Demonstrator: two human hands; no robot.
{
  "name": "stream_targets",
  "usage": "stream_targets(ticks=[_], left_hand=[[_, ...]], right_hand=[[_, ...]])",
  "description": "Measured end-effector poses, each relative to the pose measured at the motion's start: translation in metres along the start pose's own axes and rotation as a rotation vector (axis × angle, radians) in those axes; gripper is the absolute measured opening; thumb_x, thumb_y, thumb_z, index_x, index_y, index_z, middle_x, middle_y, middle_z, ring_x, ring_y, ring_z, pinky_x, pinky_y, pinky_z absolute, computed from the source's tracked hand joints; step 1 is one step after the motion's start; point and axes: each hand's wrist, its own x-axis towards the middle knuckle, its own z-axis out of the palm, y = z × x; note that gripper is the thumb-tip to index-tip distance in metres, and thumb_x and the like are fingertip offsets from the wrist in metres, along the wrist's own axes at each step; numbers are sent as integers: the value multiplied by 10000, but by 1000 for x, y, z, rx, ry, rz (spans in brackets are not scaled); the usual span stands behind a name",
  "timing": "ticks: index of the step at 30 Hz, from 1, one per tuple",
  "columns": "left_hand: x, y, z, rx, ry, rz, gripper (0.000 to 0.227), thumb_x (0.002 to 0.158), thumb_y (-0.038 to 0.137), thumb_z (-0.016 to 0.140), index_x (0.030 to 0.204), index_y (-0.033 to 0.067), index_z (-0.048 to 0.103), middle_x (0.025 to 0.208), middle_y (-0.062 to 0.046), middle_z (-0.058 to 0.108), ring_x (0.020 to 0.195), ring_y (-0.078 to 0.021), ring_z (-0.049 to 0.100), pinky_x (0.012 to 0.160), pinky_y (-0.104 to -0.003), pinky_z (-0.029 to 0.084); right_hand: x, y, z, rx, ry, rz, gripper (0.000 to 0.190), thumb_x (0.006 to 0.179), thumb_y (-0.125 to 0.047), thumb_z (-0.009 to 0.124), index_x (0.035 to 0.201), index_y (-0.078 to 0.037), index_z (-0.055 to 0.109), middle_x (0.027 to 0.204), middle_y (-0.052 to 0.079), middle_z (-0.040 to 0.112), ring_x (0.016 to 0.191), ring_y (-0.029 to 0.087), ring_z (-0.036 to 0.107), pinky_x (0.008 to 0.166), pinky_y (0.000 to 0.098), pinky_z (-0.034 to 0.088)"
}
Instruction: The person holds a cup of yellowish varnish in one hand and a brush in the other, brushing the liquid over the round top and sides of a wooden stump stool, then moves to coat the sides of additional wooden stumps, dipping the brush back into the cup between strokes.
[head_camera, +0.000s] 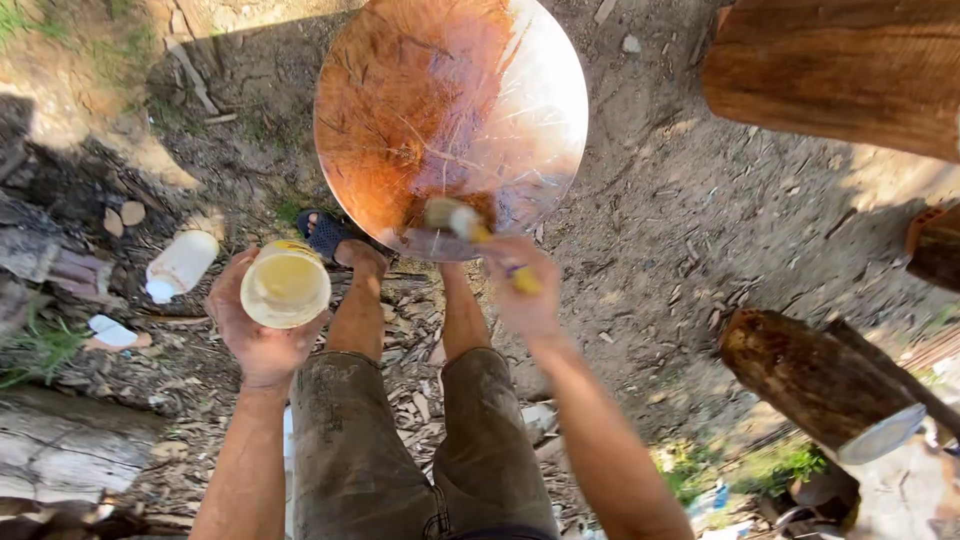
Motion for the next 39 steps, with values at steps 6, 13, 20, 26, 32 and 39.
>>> stream_targets(ticks=[6,13,20,26,32,39], left_hand=[[41,28,6,410,-231,353,853,637,305,966,1320,43,527,1352,-140,615,1291,-296,598,1109,-466,404],[27,58,48,476,-433,376,854,530,263,887,1299,86,559,1332,-153,612,1273,-351,593,1121,-536,380],[12,65,75,423,-432,429,793,629,294,905,1306,75,554,1347,-146,616,1277,-350,598,1110,-513,382],[7,51,71,531,-261,390,754,725,361,897,1329,77,545,1328,-137,636,1228,-317,622,1093,-495,396],[0,27,56,658,-143,348,738,836,411,916,1358,68,523,1344,-105,652,1254,-285,628,1086,-467,385],[-29,2,36,618,-74,193,746,806,309,959,1379,78,541,1323,-82,656,1254,-237,622,1124,-415,347]], right_hand=[[-46,-31,-95,-95,257,50,149,981,42,674,1095,-18,748,946,90,710,751,75,581,640,226,461],[-68,-111,-17,-65,-133,-311,225,819,36,723,1037,-18,702,899,117,695,696,185,643,564,301,485],[-57,-93,1,-176,-226,-237,245,845,37,767,1070,-33,701,973,118,699,877,295,686,767,383,562],[-61,-64,-23,-11,-203,-205,236,880,36,758,1105,-25,717,1011,105,723,909,257,712,811,356,575],[-39,18,-53,134,-108,-93,167,934,18,746,1098,-6,720,1017,110,724,871,182,687,750,301,554],[30,17,-133,-236,23,-343,123,971,25,763,1075,-22,717,1013,100,712,881,211,703,746,301,567]])
